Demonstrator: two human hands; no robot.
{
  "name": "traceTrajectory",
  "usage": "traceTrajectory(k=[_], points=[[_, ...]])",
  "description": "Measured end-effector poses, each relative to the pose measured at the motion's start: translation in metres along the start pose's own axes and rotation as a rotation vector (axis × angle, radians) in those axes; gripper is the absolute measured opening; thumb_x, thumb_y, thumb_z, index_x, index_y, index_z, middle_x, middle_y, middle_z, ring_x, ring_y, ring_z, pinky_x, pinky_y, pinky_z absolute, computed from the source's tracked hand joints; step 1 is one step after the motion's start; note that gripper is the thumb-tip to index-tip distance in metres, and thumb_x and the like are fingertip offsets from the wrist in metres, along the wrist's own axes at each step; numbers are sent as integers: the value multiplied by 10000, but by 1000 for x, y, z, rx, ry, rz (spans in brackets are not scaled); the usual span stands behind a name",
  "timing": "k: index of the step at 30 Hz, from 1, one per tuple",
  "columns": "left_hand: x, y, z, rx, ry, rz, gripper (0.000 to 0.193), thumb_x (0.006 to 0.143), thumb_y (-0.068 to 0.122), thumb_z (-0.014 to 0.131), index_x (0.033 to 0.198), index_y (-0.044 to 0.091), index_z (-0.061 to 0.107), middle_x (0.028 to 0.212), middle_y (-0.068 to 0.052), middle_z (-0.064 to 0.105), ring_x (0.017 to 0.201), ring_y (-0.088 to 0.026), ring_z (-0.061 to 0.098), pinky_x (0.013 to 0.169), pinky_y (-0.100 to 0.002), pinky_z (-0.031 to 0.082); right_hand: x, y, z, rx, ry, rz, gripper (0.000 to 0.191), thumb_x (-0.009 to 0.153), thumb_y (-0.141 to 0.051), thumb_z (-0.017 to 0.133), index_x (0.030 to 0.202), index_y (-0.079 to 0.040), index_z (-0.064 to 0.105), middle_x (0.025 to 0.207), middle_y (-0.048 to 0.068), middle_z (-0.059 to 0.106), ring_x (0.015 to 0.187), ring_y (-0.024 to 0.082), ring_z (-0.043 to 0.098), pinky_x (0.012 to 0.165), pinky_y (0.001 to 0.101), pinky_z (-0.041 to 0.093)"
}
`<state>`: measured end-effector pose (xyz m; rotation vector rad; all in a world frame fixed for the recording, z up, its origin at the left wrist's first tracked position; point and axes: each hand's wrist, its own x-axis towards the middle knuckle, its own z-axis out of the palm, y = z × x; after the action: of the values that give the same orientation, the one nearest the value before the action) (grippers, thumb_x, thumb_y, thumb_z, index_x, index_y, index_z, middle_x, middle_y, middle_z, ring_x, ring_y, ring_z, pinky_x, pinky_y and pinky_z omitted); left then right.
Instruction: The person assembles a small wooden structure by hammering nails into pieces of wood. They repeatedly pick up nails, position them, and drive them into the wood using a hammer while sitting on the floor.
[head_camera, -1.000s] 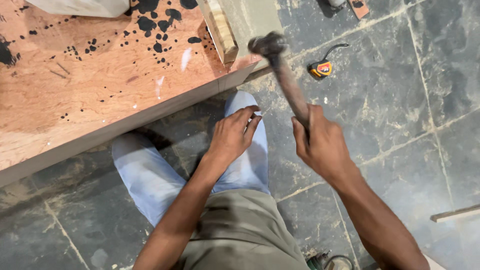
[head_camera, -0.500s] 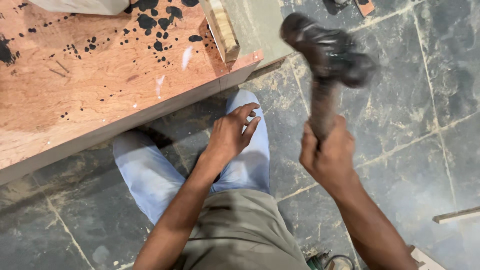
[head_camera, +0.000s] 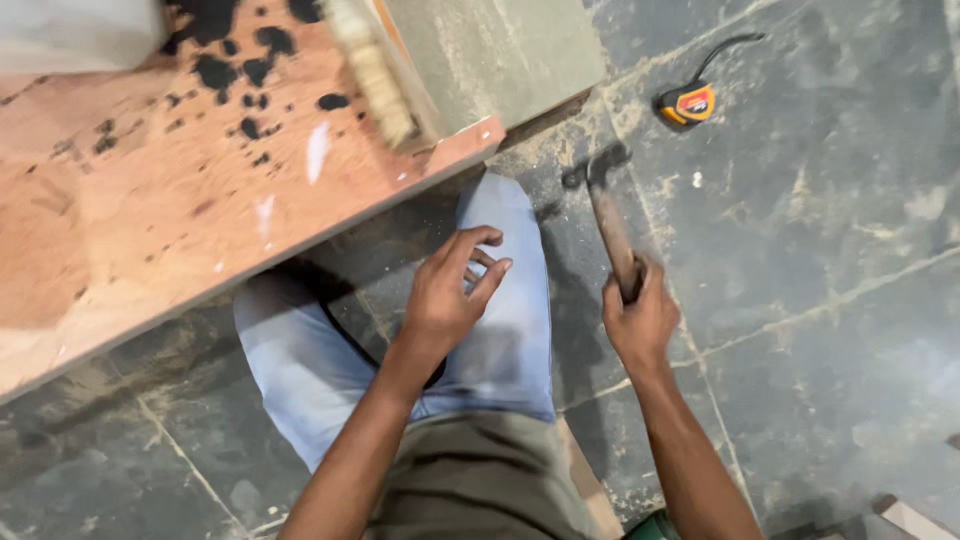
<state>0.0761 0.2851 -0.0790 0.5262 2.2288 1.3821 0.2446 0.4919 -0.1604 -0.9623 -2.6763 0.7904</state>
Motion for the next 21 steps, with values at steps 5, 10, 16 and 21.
traceTrajectory(k=[5, 10, 16, 21], points=[[23, -17, 19, -36, -74, -35, 264, 950, 111, 727, 1185, 22, 647, 1120, -110, 752, 963, -215, 762, 734, -327, 597, -23, 84, 36, -137, -269, 440, 576, 910, -206, 706, 1429, -75, 493, 1077, 192, 730, 909, 394, 717, 788, 497, 555], [52, -20, 44, -261, -165, -163, 232, 971, 118, 661, 1185, 33, 694, 1189, -115, 737, 1067, -233, 732, 912, -344, 578, 22, 80, 62, 314, -59, 310, 712, 956, -362, 639, 1519, -16, 376, 1429, 229, 553, 1279, 367, 595, 1084, 485, 468], [55, -5, 76, -294, -358, -133, 368, 1037, 242, 598, 1347, 66, 689, 1559, -161, 511, 1491, -337, 426, 1213, -480, 371, 72, -7, 66, 1645, -40, 312, 874, 1046, -680, 405, 1595, -4, 333, 1585, 250, 451, 1451, 390, 477, 1264, 513, 350], [57, 1, 89, -169, -492, -88, 559, 1049, 328, 564, 1538, 65, 502, 1674, -243, 284, 1579, -420, 234, 1258, -524, 249, 93, -33, 69, 1685, 19, 336, 964, 1049, -742, 268, 1645, 14, 314, 1560, 262, 451, 1416, 364, 469, 1268, 501, 329]])
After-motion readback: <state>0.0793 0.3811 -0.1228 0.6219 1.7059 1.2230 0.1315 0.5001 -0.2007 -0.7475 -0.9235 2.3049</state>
